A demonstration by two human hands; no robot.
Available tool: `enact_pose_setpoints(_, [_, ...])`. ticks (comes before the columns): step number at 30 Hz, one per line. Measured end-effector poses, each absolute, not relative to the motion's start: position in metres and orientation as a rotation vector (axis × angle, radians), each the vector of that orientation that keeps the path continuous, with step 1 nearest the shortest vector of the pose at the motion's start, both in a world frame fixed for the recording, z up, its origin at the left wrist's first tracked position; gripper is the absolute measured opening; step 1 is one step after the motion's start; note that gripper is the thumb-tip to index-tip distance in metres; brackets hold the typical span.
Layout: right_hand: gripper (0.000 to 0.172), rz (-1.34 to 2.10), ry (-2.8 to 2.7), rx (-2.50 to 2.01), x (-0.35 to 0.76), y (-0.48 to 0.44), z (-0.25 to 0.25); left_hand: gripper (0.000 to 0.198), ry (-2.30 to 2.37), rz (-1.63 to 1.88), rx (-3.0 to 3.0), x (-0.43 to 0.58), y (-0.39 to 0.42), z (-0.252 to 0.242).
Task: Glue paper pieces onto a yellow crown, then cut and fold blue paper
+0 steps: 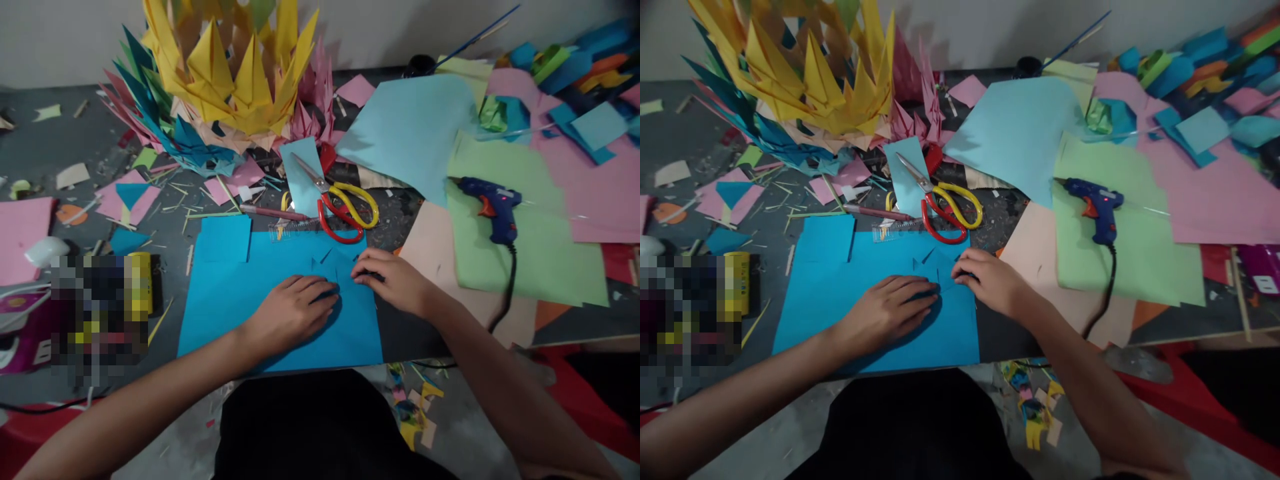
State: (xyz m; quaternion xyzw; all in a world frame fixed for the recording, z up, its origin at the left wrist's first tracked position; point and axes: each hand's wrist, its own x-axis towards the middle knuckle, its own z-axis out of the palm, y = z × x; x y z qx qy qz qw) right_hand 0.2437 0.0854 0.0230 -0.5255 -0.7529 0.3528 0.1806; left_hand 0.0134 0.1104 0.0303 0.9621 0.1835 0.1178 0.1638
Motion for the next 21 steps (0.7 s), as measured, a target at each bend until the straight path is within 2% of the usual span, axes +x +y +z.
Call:
enact_pose_setpoints(6, [0.017, 0.943, -2.189, -1.456, 0.241, 0.085, 0.024, 0.035, 0.647, 0.322, 2.697, 0.021, 0.123, 0.031])
enact_pose_setpoints(10, [0.019, 0.907, -2.074, -1.544, 0.23, 0.083, 0.032, 0.026, 0.674, 0.229, 2.662, 0.027, 0.128, 0.041])
enact_pose_setpoints(15, [0.016, 0.767, -1.849, -1.522, 0.204, 0.073, 0.047, 0.026, 1.016, 0.444, 2.153, 0.03, 0.129, 0.052])
enact_pose_setpoints(18, [0.031, 0.779, -1.837, -1.502, 0.194, 0.069, 0.045, 0.025, 1.074, 0.522, 1.843, 0.033, 0.127, 0.057])
enact_pose_setpoints(21, [0.027, 0.843, -1.753, -1.566, 0.192, 0.072, 0.04, 0.025, 1.052, 0.47, 1.74, 0.034, 0.123, 0.059])
